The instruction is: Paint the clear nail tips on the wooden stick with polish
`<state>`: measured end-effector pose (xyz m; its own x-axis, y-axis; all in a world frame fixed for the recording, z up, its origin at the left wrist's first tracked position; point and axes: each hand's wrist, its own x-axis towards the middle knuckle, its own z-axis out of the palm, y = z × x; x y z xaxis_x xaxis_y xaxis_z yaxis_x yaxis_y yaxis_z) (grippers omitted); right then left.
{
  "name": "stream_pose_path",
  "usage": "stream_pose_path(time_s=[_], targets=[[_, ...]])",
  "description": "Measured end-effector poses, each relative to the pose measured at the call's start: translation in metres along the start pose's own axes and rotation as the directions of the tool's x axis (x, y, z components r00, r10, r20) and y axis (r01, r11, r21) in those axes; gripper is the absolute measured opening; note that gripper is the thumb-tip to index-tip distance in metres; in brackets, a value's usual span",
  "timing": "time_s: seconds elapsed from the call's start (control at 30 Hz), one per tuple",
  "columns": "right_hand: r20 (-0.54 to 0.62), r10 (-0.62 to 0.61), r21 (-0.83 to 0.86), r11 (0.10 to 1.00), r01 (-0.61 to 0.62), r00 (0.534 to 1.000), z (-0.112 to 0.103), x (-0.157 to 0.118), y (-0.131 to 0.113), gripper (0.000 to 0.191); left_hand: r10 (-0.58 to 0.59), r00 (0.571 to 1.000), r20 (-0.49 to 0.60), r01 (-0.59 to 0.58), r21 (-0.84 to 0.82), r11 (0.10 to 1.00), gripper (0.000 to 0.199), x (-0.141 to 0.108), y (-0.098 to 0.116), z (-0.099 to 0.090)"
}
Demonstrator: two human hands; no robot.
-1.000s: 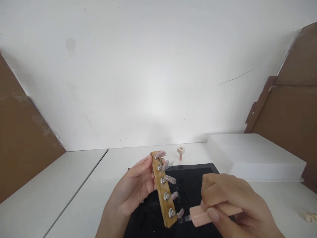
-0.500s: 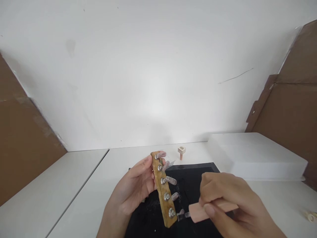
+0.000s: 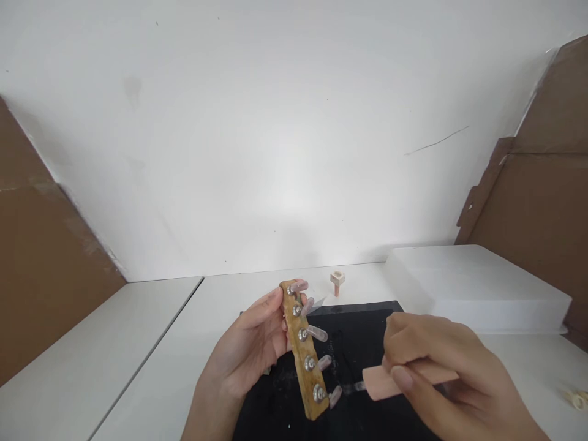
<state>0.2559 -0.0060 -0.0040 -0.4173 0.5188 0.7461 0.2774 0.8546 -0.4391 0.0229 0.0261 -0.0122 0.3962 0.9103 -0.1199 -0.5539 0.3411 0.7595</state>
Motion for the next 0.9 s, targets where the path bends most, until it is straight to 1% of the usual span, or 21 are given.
stream_pose_path(time_s=[0.07,0.17,0.23,0.33,0.43,0.53,0.6,0.8,0.9], targets=[[-0.027,-0.028,0.051,0.998,0.030,0.999,0.001,0.004,-0.003,0.026,-0.007,1.000,-0.027,0.007,0.001,1.000,0.024,0.001,0.003,0.001],[0.018,-0.031,0.083,0.996,0.029,0.999,-0.001,0.008,-0.005,0.027,-0.012,0.999,-0.045,0.012,-0.001,1.000,0.024,0.001,0.005,0.007],[0.061,-0.016,0.053,0.999,0.013,0.998,-0.002,0.008,-0.005,0.028,-0.010,0.999,-0.053,0.010,-0.002,1.000,0.024,0.000,0.005,0.010],[0.082,0.010,-0.009,1.000,-0.009,0.997,-0.004,0.007,-0.004,0.025,-0.006,0.998,-0.067,0.005,-0.011,1.000,0.023,0.000,0.004,0.012],[0.075,0.013,-0.075,0.997,-0.007,0.997,-0.005,0.007,-0.003,0.024,-0.001,0.999,-0.053,0.000,-0.013,1.000,0.022,-0.002,0.005,0.011],[0.054,-0.015,-0.091,0.996,0.020,0.998,-0.007,0.006,-0.006,0.025,0.007,0.999,-0.051,-0.006,0.010,1.000,0.022,-0.005,0.007,0.010],[0.035,-0.004,-0.102,0.995,0.008,0.999,-0.008,0.005,-0.009,0.024,0.014,0.998,-0.058,-0.013,0.026,1.000,0.022,-0.007,0.008,0.011],[-0.025,-0.059,-0.002,0.998,0.059,0.998,-0.008,0.011,-0.016,0.021,0.020,0.998,-0.063,-0.018,0.033,0.999,0.020,-0.007,0.013,0.010],[-0.013,-0.044,-0.032,0.999,0.044,0.999,-0.008,0.013,-0.018,0.011,0.022,0.998,-0.056,-0.021,0.025,0.999,0.020,-0.006,0.015,0.012]])
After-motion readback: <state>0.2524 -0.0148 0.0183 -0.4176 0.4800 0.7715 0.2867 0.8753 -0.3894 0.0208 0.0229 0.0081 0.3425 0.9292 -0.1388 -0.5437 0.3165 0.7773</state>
